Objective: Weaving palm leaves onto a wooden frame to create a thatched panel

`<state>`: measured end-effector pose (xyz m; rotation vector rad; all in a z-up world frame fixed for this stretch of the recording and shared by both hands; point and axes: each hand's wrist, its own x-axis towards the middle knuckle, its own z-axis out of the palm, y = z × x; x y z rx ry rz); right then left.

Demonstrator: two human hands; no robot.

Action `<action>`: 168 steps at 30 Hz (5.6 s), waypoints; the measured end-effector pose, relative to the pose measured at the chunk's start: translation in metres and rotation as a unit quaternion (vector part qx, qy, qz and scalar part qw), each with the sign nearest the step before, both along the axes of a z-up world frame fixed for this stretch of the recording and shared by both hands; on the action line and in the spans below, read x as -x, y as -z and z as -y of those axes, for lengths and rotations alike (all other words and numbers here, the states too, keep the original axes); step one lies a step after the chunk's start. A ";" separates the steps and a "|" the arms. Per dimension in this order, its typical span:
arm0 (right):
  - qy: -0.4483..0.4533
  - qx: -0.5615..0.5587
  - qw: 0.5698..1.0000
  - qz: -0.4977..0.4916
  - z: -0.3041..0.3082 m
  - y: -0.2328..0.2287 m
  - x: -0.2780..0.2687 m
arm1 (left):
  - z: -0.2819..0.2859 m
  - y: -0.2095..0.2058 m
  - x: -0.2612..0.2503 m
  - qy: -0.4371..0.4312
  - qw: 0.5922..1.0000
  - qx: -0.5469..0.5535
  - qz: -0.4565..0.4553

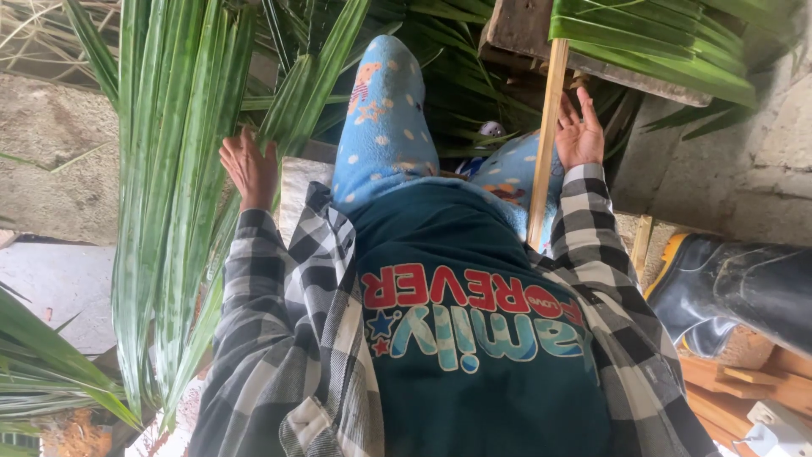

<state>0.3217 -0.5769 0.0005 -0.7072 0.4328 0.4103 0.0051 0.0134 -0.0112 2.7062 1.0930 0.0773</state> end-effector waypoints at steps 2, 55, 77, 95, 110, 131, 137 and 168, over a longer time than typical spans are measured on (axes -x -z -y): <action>0.003 -0.002 1.000 -0.003 0.002 0.002 -0.002 | 0.001 -0.007 -0.005 0.034 0.999 -0.002 0.023; 0.057 -0.020 0.997 -0.053 -0.013 -0.029 0.003 | -0.095 -0.076 0.000 -0.004 0.988 0.152 0.006; 0.060 -0.008 0.996 -0.064 -0.011 -0.024 -0.001 | -0.139 -0.091 -0.005 -0.004 0.980 0.195 0.044; 0.056 -0.017 0.997 -0.048 -0.011 -0.027 0.003 | -0.173 -0.154 -0.023 0.104 0.987 0.085 0.084; 0.201 0.413 0.859 0.228 -0.124 -0.172 0.034 | 0.079 -0.238 -0.183 0.242 0.945 -0.205 -0.083; -0.111 0.024 0.994 -0.001 -0.205 -0.149 0.059 | 0.185 -0.258 -0.194 0.371 0.846 0.377 -0.058; -0.182 -0.005 0.982 0.047 -0.196 -0.151 0.065 | 0.097 -0.187 -0.173 0.315 0.818 0.463 -0.134; -0.101 -0.004 0.994 -0.031 -0.168 -0.154 0.064 | 0.148 -0.152 -0.192 0.328 0.880 0.326 0.109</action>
